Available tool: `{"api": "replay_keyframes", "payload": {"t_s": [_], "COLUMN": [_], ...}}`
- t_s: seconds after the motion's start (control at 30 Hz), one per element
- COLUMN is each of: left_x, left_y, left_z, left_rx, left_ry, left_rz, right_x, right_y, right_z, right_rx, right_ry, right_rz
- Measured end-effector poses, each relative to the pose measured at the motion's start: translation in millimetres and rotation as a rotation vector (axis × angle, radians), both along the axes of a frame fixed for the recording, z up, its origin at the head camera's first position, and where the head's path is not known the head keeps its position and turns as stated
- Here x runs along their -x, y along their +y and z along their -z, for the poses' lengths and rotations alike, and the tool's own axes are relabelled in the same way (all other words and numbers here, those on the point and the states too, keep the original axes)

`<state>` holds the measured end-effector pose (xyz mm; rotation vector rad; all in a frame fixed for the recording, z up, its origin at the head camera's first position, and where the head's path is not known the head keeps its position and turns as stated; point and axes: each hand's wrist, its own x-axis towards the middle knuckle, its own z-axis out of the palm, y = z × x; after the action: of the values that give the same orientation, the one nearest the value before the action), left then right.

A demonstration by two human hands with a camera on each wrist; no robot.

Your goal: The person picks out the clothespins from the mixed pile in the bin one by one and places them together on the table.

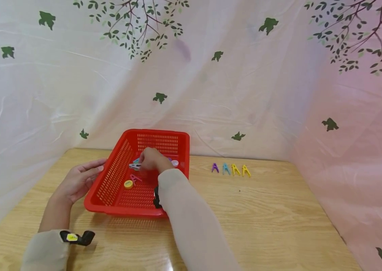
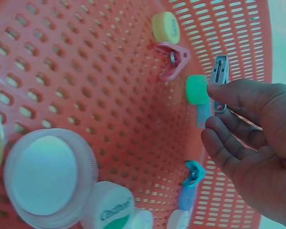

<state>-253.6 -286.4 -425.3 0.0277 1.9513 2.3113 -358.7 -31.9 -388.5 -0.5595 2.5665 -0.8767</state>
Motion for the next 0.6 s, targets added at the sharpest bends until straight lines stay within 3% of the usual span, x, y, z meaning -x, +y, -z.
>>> {"api": "replay_keyframes", "payload": {"t_s": [0.37,0.6], "left_x": [0.4,-0.1], "left_y": [0.3,0.7], "left_z": [2.1,0.3], "left_rx": [0.015,-0.002], "left_ry": [-0.005,-0.006], "left_rz": [-0.004,-0.001], "right_x": [-9.1,-9.8], "right_y": [1,3], "right_z": [-31.3,-54.2], "right_rx": [0.039,0.026], "right_ry": [0.059,0.157], "right_rz": [0.006,-0.033]}}
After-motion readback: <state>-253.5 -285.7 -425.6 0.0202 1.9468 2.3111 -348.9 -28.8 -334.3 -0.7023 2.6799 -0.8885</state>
